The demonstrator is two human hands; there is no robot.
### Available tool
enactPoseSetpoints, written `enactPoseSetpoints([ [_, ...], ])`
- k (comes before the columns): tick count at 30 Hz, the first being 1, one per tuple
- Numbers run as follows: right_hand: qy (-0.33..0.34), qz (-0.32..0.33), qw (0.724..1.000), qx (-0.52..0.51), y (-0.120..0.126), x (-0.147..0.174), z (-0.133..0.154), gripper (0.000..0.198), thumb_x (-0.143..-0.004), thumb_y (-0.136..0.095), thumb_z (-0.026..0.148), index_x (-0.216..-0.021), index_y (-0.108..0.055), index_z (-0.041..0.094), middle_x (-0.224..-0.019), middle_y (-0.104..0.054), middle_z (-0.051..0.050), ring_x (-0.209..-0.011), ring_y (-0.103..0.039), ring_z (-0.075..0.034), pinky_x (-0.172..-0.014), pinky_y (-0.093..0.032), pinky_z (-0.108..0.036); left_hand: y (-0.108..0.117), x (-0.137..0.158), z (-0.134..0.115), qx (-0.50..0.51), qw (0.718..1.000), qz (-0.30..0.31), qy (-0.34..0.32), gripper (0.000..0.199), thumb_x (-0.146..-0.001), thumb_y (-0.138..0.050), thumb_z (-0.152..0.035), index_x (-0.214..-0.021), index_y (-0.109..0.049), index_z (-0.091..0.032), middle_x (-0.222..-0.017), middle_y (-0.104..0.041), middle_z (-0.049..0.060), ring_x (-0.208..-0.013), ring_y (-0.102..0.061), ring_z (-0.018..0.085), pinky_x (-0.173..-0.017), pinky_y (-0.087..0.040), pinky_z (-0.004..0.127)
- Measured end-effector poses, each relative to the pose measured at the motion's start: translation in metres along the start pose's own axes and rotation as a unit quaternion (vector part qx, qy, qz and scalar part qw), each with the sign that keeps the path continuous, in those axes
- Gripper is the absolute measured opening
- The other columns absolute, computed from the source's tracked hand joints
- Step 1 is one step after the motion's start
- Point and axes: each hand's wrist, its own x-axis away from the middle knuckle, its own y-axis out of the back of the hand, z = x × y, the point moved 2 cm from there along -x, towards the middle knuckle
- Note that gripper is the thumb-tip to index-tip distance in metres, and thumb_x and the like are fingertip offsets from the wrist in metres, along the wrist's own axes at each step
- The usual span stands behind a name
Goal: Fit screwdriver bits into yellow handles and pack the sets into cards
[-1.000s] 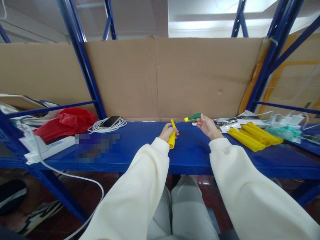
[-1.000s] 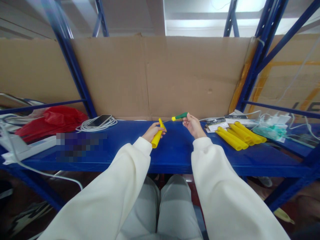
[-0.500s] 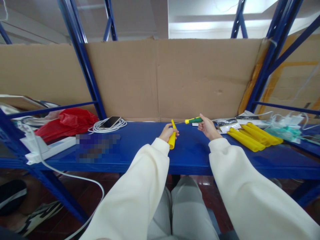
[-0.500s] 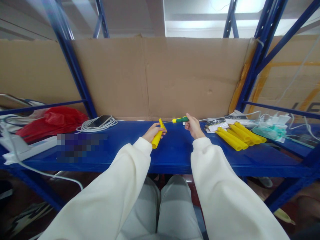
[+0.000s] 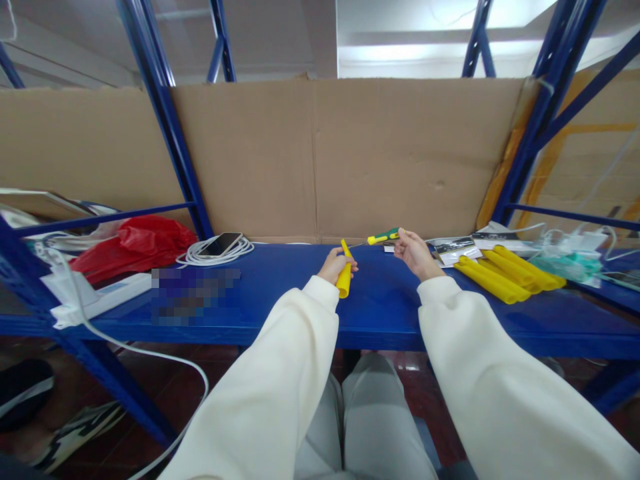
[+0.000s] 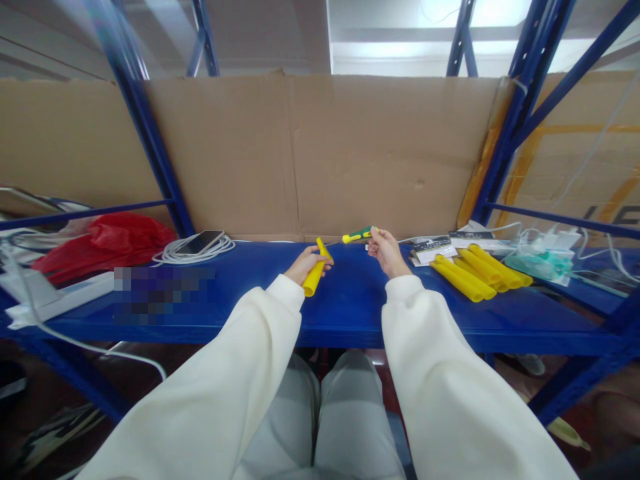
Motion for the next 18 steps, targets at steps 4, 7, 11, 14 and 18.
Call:
enactPoseSetpoints([
  [4, -0.004, -0.053, 0.998, 0.014, 0.0027, -0.0048, -0.0024, 0.041, -0.071, -0.078, 0.045, -0.068, -0.046, 0.021, -0.047, -0.050, 0.006, -0.037, -0.042, -0.006, -0.034, -0.034, -0.017, -0.0007, 0.0020, -0.0004, -0.004, 1.000, 0.010, 0.002, 0.051, -0.086, -0.050, -0.001, -0.132, -0.039, -0.018, -0.074, -0.064, 0.002, -0.049, -0.056, 0.010, -0.047, -0.041, 0.019],
  [7, 0.011, -0.048, 0.999, 0.017, 0.0032, -0.0056, -0.0027, 0.041, -0.071, -0.078, 0.046, -0.068, -0.046, 0.022, -0.044, -0.046, 0.007, -0.034, -0.038, -0.006, -0.031, -0.030, -0.017, -0.0010, 0.0026, -0.0008, -0.004, 1.000, 0.018, 0.001, 0.051, -0.086, -0.049, -0.001, -0.134, -0.038, -0.018, -0.072, -0.063, 0.002, -0.049, -0.056, 0.010, -0.047, -0.041, 0.019],
  [11, 0.027, -0.021, 0.999, 0.028, 0.0034, -0.0035, -0.0029, 0.046, -0.068, -0.080, 0.051, -0.068, -0.044, 0.023, -0.040, -0.040, 0.009, -0.033, -0.034, -0.005, -0.031, -0.027, -0.017, -0.0005, 0.0015, -0.0008, -0.004, 1.000, 0.017, 0.005, 0.052, -0.087, -0.049, -0.002, -0.134, -0.038, -0.019, -0.073, -0.064, 0.001, -0.049, -0.056, 0.010, -0.048, -0.042, 0.019],
  [14, 0.015, 0.000, 1.000, 0.019, 0.0023, -0.0015, -0.0016, 0.046, -0.070, -0.078, 0.052, -0.066, -0.043, 0.022, -0.041, -0.041, 0.009, -0.034, -0.034, -0.005, -0.032, -0.028, -0.016, 0.0000, 0.0005, -0.0006, -0.003, 1.000, 0.015, 0.007, 0.052, -0.086, -0.049, -0.002, -0.134, -0.038, -0.019, -0.073, -0.064, 0.001, -0.049, -0.056, 0.010, -0.048, -0.042, 0.019],
  [18, -0.003, 0.012, 1.000, -0.009, -0.0006, 0.0019, 0.0020, 0.035, -0.076, -0.077, 0.042, -0.071, -0.049, 0.020, -0.051, -0.054, 0.006, -0.040, -0.044, -0.004, -0.039, -0.038, -0.014, 0.0003, 0.0000, -0.0002, -0.001, 1.000, 0.013, 0.004, 0.052, -0.085, -0.048, -0.001, -0.133, -0.037, -0.018, -0.074, -0.064, 0.002, -0.049, -0.056, 0.010, -0.047, -0.041, 0.018],
])
